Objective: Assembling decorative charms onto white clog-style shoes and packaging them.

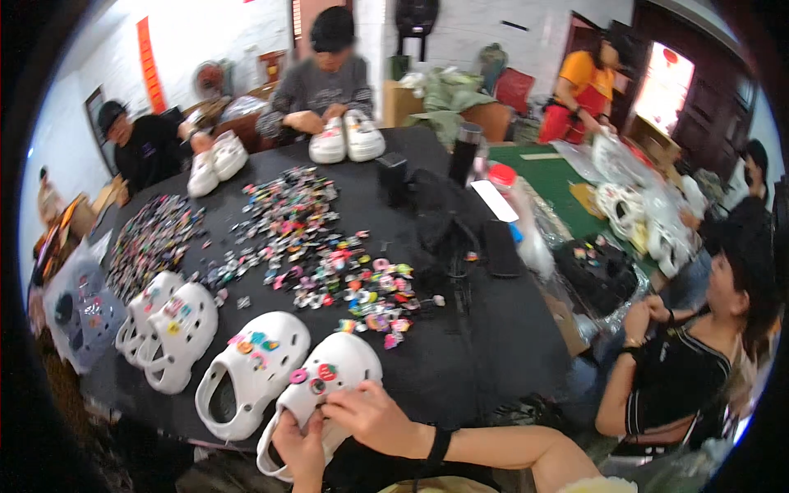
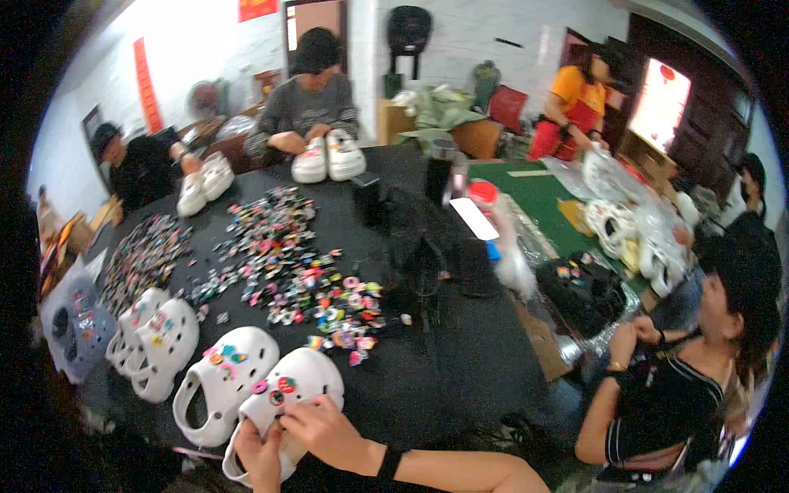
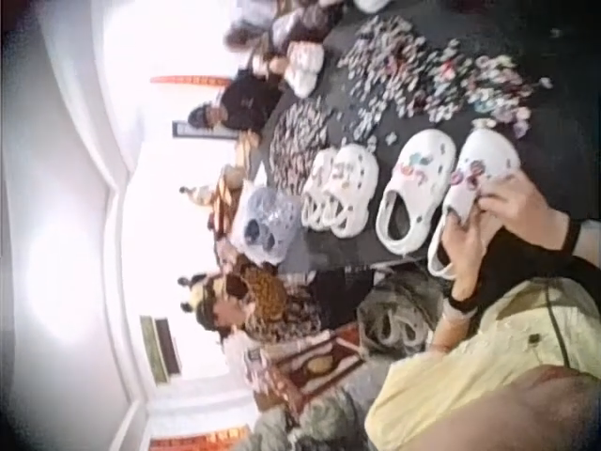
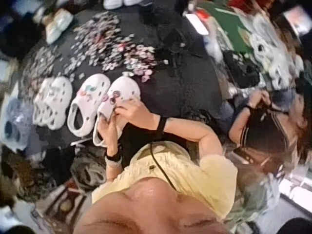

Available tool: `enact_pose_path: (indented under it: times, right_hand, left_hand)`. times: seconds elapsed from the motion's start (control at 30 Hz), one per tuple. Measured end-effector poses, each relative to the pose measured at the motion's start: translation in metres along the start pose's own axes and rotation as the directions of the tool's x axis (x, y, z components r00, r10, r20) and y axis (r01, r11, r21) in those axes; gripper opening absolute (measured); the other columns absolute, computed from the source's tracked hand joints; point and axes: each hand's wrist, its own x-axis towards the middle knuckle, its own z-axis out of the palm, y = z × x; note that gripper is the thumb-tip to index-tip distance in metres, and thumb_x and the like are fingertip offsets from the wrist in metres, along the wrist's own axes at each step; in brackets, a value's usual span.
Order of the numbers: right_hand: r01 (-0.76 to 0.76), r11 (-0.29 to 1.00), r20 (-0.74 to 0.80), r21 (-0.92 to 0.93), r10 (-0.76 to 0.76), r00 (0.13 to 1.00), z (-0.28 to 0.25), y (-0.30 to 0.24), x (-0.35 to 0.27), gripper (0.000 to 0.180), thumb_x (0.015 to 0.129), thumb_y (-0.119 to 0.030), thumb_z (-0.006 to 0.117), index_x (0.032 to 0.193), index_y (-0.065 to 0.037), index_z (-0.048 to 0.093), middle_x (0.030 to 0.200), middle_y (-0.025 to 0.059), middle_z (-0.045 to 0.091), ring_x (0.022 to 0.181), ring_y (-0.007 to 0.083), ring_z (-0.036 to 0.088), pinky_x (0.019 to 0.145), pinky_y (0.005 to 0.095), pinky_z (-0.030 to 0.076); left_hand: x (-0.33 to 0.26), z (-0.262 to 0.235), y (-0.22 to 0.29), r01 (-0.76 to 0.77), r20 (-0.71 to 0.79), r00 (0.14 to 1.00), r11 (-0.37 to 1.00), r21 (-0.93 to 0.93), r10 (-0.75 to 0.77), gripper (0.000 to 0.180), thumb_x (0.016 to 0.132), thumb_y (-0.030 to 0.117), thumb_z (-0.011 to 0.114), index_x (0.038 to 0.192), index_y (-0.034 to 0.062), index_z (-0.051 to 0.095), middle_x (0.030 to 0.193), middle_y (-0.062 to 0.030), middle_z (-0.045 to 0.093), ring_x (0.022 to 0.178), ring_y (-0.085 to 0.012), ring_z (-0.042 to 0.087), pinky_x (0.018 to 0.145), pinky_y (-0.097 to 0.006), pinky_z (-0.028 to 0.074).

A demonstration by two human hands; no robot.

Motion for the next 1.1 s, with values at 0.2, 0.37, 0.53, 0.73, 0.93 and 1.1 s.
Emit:
enact_pose_path:
  times: [0.2, 0.37, 0.53, 0.73, 0.93, 1.1]
  right_hand:
    - [0.191, 0.945, 0.051, -0.266, -0.184, 0.982, -0.007, 0.006, 0.009, 0.012, 0.076, -0.011, 0.055, 0.084, -0.005, 0.06, 0.09, 0.0043, 0.056, 0.085, 0.016, 0.053, 0.076, 0.0304, 0.039]
    - [0.258, 0.9, 0.054, -0.352, -0.256, 0.965, -0.009, 0.009, 0.015, 0.008, 0.075, -0.014, 0.055, 0.076, -0.006, 0.057, 0.077, 0.0026, 0.052, 0.079, 0.0158, 0.05, 0.073, 0.0286, 0.038]
    - [0.27, 0.892, 0.019, -0.362, -0.282, 0.959, -0.003, 0.015, 0.022, 0.007, 0.074, -0.015, 0.056, 0.074, -0.009, 0.058, 0.077, 0.0013, 0.052, 0.082, 0.0158, 0.051, 0.075, 0.0278, 0.037]
    - [0.404, 0.884, 0.195, -0.235, -0.364, 0.911, 0.004, 0.02, 0.044, 0.009, 0.075, -0.018, 0.054, 0.071, -0.014, 0.06, 0.079, -0.0014, 0.058, 0.088, 0.0164, 0.053, 0.08, 0.0298, 0.037]
    - [0.596, 0.758, 0.201, -0.264, -0.561, 0.803, 0.003, 0.028, 0.05, 0.008, 0.075, -0.02, 0.054, 0.073, -0.013, 0.058, 0.08, 0.0022, 0.057, 0.085, 0.0174, 0.053, 0.081, 0.031, 0.037]
    - [0.444, 0.878, 0.148, -0.181, -0.422, 0.894, 0.011, 0.023, 0.039, 0.006, 0.078, -0.018, 0.053, 0.078, -0.011, 0.051, 0.089, 0.0017, 0.05, 0.088, 0.0153, 0.05, 0.078, 0.0292, 0.036]
  left_hand:
    - [0.006, -0.005, -0.007, -0.183, 0.172, 0.971, 0.981, 0.07, 0.169, 0.04, 0.085, 0.019, 0.062, 0.113, -0.0076, 0.053, 0.1, -0.0176, 0.062, 0.083, -0.0218, 0.059, 0.073, -0.032, 0.045]
    - [0.011, -0.012, 0.008, -0.102, 0.251, 0.967, 0.963, 0.251, 0.037, 0.034, 0.087, 0.022, 0.06, 0.103, -0.0081, 0.058, 0.09, -0.0157, 0.065, 0.081, -0.0222, 0.06, 0.072, -0.034, 0.046]
    - [0.014, -0.017, 0.0, 0.082, 0.287, 0.941, 0.943, 0.321, -0.18, 0.043, 0.089, 0.033, 0.055, 0.079, -0.0086, 0.057, 0.057, -0.0054, 0.048, 0.049, -0.011, 0.043, 0.044, -0.03, 0.031]
    - [0.013, -0.024, 0.002, 0.026, 0.291, 0.955, 0.991, 0.129, -0.063, 0.049, 0.088, 0.041, 0.056, 0.066, -0.0029, 0.048, 0.054, -0.0016, 0.039, 0.05, -0.0101, 0.035, 0.043, -0.029, 0.028]
    - [0.015, -0.018, -0.012, -0.031, 0.248, 0.969, 0.999, 0.03, 0.023, 0.041, 0.09, 0.034, 0.056, 0.069, 0.0, 0.048, 0.057, 0.0012, 0.038, 0.05, -0.008, 0.033, 0.043, -0.027, 0.027]
    - [0.009, -0.018, -0.003, 0.144, 0.256, 0.959, 0.987, -0.073, -0.121, 0.034, 0.091, 0.03, 0.056, 0.079, -0.0019, 0.054, 0.065, 0.0024, 0.045, 0.055, -0.0075, 0.036, 0.046, -0.025, 0.029]
